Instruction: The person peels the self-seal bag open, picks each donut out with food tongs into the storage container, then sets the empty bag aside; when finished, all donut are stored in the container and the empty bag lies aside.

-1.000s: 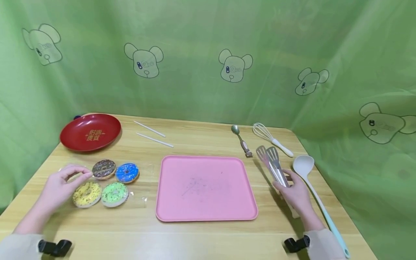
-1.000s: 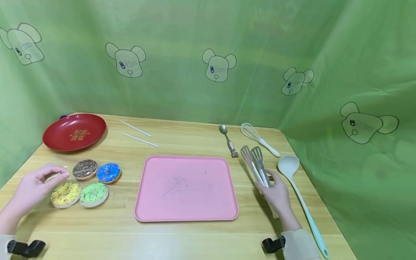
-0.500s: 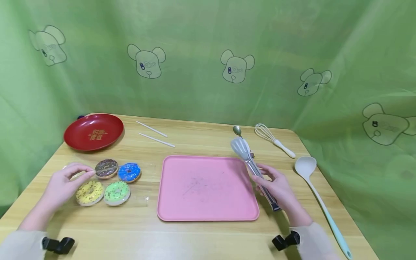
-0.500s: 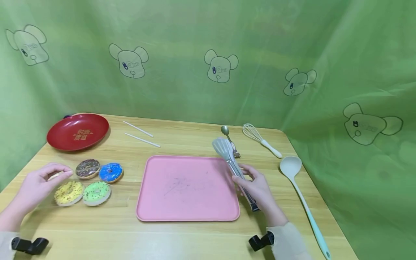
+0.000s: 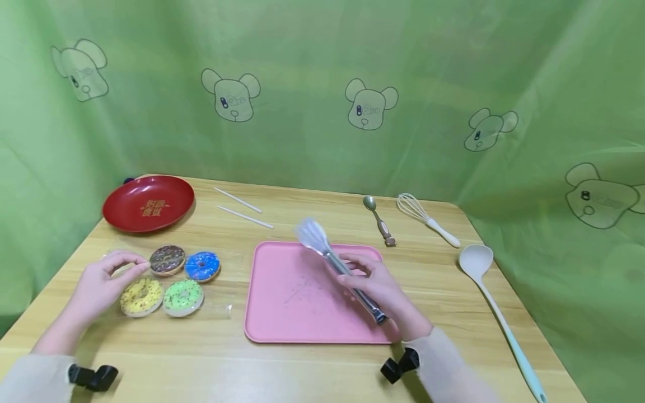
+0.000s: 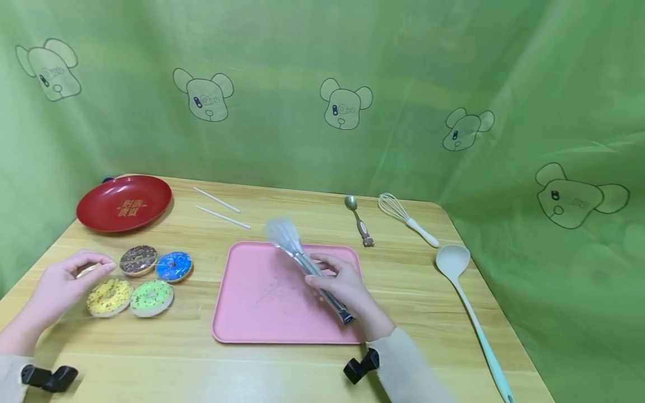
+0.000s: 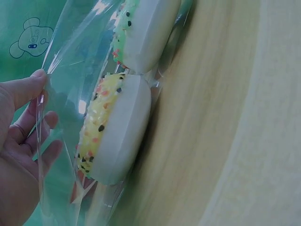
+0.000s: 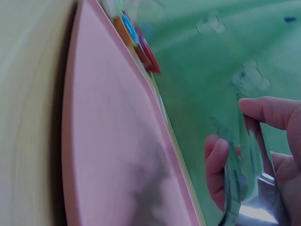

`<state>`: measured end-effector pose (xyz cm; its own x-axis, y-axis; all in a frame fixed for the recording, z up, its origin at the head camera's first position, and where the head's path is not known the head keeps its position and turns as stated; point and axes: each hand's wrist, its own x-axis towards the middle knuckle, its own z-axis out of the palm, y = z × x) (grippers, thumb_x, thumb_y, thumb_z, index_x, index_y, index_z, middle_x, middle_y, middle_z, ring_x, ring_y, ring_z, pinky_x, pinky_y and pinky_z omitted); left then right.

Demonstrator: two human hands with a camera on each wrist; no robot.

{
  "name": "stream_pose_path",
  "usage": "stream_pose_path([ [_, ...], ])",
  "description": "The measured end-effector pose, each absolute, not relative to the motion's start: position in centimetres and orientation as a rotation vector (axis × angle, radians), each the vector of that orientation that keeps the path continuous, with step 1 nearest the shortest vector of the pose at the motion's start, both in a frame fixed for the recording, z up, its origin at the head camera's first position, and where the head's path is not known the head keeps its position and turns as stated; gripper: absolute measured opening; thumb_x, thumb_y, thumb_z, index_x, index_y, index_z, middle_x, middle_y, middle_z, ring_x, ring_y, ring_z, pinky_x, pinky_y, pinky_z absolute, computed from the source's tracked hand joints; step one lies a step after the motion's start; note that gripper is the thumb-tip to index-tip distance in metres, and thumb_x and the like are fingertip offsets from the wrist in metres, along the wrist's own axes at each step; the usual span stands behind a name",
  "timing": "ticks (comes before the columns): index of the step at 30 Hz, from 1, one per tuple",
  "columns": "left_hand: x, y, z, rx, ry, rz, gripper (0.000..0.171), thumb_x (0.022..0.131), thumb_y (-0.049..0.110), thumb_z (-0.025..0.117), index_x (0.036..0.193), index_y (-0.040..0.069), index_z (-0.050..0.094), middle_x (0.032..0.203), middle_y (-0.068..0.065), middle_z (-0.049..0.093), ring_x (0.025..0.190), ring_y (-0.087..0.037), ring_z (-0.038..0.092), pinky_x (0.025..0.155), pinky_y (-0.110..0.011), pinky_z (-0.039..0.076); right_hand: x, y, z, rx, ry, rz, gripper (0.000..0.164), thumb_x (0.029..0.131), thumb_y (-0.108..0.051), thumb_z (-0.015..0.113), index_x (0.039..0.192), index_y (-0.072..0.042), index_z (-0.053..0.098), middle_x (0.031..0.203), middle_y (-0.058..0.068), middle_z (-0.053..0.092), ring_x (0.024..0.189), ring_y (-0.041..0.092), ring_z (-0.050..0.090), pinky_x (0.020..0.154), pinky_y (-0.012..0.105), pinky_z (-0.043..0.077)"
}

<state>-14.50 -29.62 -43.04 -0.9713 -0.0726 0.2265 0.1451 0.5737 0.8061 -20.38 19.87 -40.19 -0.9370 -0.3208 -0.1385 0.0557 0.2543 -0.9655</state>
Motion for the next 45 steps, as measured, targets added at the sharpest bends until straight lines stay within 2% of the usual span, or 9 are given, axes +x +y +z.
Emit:
stream_pose_path([
  [4,-14.6,-29.6,-43.0,-0.076,-2.569,-1.321,0.025,0.091,0.028,0.060,0.103,0.006,0.062,0.100,0.005,0.058,0.099,0.009,0.041,0.097,-0.063,0.028,-20.2,17.3,-40.3,-0.328,2.170,-1.680,0.057,0.080,-0.015,0.073,0.131,-0.006,0.050,0.109,0.020,0.057,0.072,0.030,0.063,0.066,0.042,0.055],
  [7,-14.5,-29.5,-43.1,-0.081,-2.575,-1.278,0.023,0.091,0.028,0.060,0.102,0.007,0.063,0.100,0.005,0.058,0.099,0.008,0.042,0.103,-0.037,0.034,-20.0,15.5,-40.5,-0.380,2.122,-1.641,0.054,0.081,-0.013,0.071,0.130,-0.004,0.050,0.103,0.022,0.060,0.070,0.029,0.063,0.064,0.040,0.055],
  [10,-14.4,-29.4,-43.1,-0.094,-2.566,-1.248,0.021,0.091,0.026,0.061,0.101,0.008,0.063,0.099,0.005,0.059,0.098,0.007,0.044,0.091,-0.011,0.031,-19.7,13.8,-40.8,-0.429,2.072,-1.594,0.051,0.081,-0.011,0.070,0.128,0.000,0.050,0.098,0.022,0.061,0.071,0.030,0.063,0.064,0.041,0.055],
  [12,-14.4,-29.3,-43.1,-0.102,-2.559,-1.243,0.020,0.091,0.026,0.061,0.100,0.008,0.063,0.099,0.005,0.059,0.098,0.006,0.044,0.085,-0.006,0.028,-19.5,12.8,-41.0,-0.453,2.038,-1.574,0.050,0.082,-0.008,0.068,0.127,0.003,0.049,0.096,0.021,0.061,0.071,0.032,0.063,0.065,0.042,0.055],
  [19,-14.5,-29.2,-43.1,-0.093,-2.561,-1.244,0.021,0.091,0.027,0.060,0.101,0.009,0.063,0.100,0.005,0.059,0.099,0.006,0.044,0.086,-0.009,0.030,-18.9,10.3,-41.0,-0.474,1.974,-1.530,0.046,0.083,-0.007,0.067,0.125,0.005,0.050,0.093,0.026,0.060,0.067,0.031,0.063,0.064,0.043,0.056],
  [22,-14.5,-29.1,-43.1,-0.083,-2.554,-1.253,0.021,0.092,0.027,0.060,0.100,0.008,0.062,0.101,0.003,0.058,0.099,0.005,0.043,0.095,-0.023,0.035,-18.8,9.4,-40.9,-0.465,1.977,-1.498,0.046,0.083,-0.008,0.068,0.124,0.003,0.052,0.094,0.022,0.061,0.066,0.030,0.064,0.062,0.042,0.056],
  [28,-14.5,-28.9,-43.2,-0.071,-2.544,-1.230,0.021,0.092,0.027,0.059,0.100,0.008,0.062,0.102,0.003,0.058,0.099,0.004,0.043,0.083,-0.009,0.032,-18.9,8.2,-41.1,-0.428,1.917,-1.513,0.043,0.083,-0.006,0.067,0.122,0.005,0.054,0.093,0.022,0.062,0.057,0.024,0.062,0.057,0.038,0.056],
  [37,-14.3,-29.0,-43.4,-0.078,-2.546,-1.235,0.020,0.092,0.026,0.059,0.101,0.009,0.062,0.102,0.002,0.058,0.099,0.002,0.044,0.085,-0.014,0.035,-19.3,7.0,-41.7,-0.321,1.778,-1.573,0.038,0.083,-0.007,0.066,0.115,0.009,0.057,0.086,0.028,0.062,0.053,0.020,0.061,0.052,0.031,0.055],
  [45,-14.6,-29.1,-43.7,-0.075,-2.533,-1.241,0.020,0.092,0.026,0.060,0.101,0.009,0.062,0.102,0.003,0.058,0.099,0.004,0.043,0.093,-0.038,0.039,-20.0,6.0,-42.2,-0.310,1.722,-1.601,0.034,0.083,-0.002,0.064,0.114,0.011,0.057,0.086,0.027,0.062,0.051,0.018,0.059,0.050,0.027,0.053],
])
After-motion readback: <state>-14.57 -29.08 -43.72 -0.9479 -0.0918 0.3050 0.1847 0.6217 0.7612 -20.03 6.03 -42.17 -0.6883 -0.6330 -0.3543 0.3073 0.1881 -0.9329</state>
